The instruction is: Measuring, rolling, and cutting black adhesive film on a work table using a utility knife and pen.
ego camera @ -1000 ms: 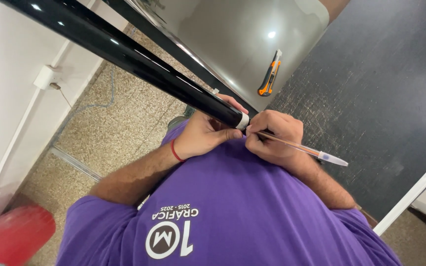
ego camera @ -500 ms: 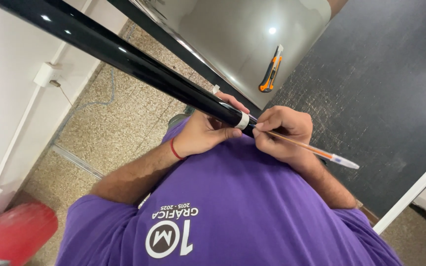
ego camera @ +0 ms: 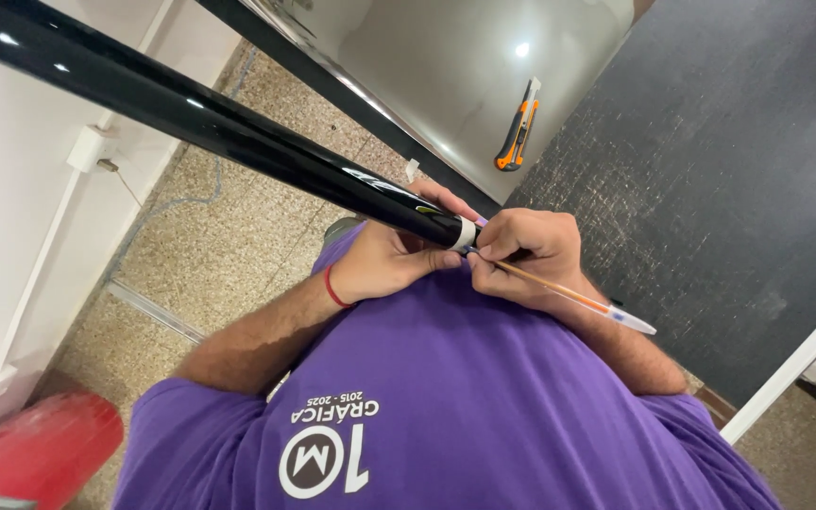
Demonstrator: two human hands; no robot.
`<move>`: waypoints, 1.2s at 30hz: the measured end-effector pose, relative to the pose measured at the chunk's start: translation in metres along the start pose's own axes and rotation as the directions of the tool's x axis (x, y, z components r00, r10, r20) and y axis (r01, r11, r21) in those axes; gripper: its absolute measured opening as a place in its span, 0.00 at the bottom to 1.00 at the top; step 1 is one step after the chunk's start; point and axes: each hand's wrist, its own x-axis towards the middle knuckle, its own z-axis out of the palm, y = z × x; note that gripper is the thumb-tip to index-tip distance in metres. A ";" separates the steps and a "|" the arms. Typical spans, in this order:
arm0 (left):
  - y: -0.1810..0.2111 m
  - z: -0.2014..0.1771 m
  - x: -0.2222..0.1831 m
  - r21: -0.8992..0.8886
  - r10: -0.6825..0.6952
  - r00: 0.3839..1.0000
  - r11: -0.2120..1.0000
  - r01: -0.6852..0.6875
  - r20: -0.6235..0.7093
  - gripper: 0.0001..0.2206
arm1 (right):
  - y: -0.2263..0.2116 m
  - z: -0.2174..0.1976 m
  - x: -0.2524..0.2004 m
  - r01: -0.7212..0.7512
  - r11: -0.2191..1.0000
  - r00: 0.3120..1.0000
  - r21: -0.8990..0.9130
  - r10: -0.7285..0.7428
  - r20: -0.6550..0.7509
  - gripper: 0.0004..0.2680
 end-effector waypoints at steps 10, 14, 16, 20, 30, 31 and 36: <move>0.006 -0.001 0.001 0.025 -0.006 1.000 1.000 0.006 0.021 0.24 | -0.001 0.001 -0.001 -0.005 0.999 1.000 -0.041 0.005 0.017 0.10; 0.005 -0.003 0.003 0.038 0.005 1.000 0.999 -0.007 0.030 0.25 | -0.001 -0.001 0.002 -0.006 1.000 1.000 0.015 0.006 0.012 0.10; 0.005 -0.004 0.002 0.029 0.006 0.999 1.000 -0.007 0.044 0.24 | -0.001 0.000 0.001 -0.003 1.000 1.000 0.021 0.003 0.014 0.11; 0.006 -0.005 0.004 0.030 0.005 0.999 1.000 -0.006 0.045 0.23 | 0.011 -0.005 -0.002 -0.024 0.993 1.000 0.111 0.026 -0.015 0.11; 0.011 0.001 0.011 0.047 0.052 0.996 0.997 -0.055 0.069 0.22 | 0.023 0.000 -0.007 -0.060 0.962 0.994 0.267 0.081 -0.070 0.11; 0.010 0.000 0.011 0.048 0.052 0.996 0.997 -0.055 0.073 0.22 | 0.021 0.001 -0.006 -0.058 0.962 0.994 0.266 0.080 -0.074 0.11; 0.011 0.001 0.011 0.070 0.065 0.995 0.995 -0.070 0.071 0.22 | 0.018 0.007 -0.006 -0.048 0.972 0.994 0.229 0.069 -0.084 0.10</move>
